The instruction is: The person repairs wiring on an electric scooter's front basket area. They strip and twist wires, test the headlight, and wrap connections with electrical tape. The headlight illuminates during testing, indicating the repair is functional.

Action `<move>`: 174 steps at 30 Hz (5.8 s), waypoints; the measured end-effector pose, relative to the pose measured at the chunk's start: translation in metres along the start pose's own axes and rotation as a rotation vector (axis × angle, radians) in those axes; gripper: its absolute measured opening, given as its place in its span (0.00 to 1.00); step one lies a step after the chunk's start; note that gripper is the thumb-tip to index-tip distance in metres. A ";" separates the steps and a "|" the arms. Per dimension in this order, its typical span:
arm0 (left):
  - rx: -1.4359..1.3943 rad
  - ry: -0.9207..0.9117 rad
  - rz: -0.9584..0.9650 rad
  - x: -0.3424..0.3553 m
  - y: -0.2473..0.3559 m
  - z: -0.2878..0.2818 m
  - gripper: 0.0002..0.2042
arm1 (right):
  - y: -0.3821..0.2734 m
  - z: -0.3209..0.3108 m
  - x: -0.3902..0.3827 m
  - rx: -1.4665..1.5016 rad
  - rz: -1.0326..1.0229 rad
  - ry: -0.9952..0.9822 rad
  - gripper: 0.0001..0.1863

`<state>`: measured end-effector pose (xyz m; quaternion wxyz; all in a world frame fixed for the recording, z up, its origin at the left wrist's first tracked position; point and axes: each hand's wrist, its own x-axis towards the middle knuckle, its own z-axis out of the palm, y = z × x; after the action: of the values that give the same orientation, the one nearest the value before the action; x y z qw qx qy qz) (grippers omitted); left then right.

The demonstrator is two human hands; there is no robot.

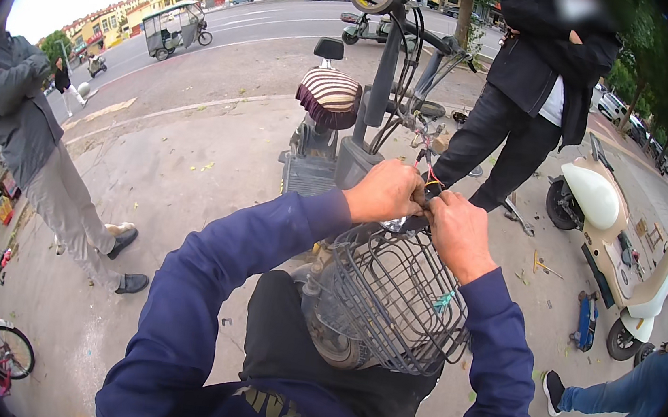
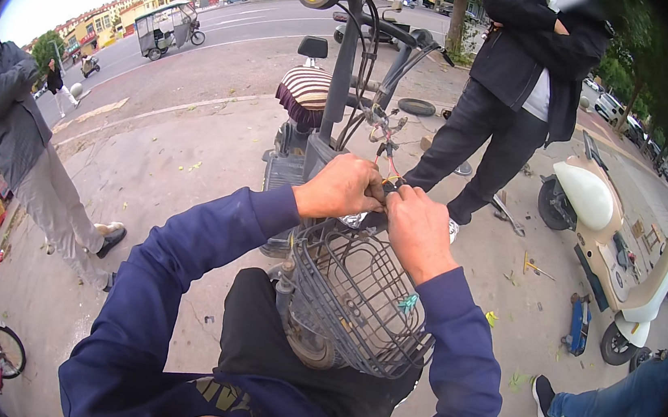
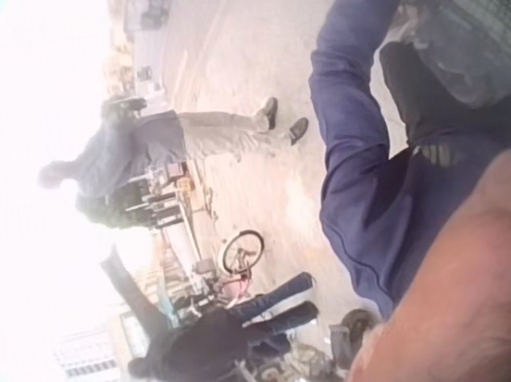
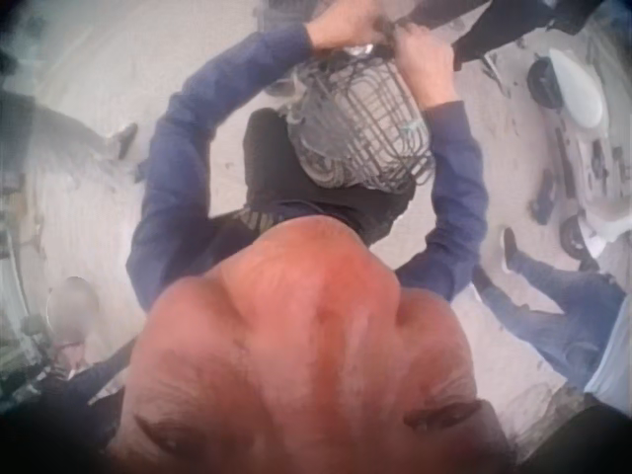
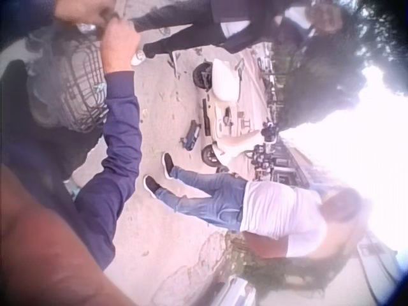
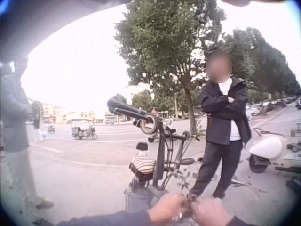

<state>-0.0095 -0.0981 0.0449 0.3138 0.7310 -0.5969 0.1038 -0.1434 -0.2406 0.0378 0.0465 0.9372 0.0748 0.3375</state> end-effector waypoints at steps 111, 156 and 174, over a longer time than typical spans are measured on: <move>-0.344 -0.014 -0.190 -0.107 0.096 0.020 0.10 | -0.052 -0.034 -0.085 0.236 0.136 0.093 0.16; 0.731 -0.049 0.345 -0.073 0.092 -0.057 0.11 | -0.120 -0.025 -0.054 1.263 0.836 0.445 0.18; 0.658 -0.119 0.270 -0.038 0.106 -0.069 0.08 | -0.084 -0.042 -0.024 0.760 0.647 0.502 0.04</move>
<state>-0.1039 -0.0368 0.1146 0.0096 0.7124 -0.6398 0.2881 -0.1980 -0.1600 0.0435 -0.4201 0.7541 -0.0912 0.4965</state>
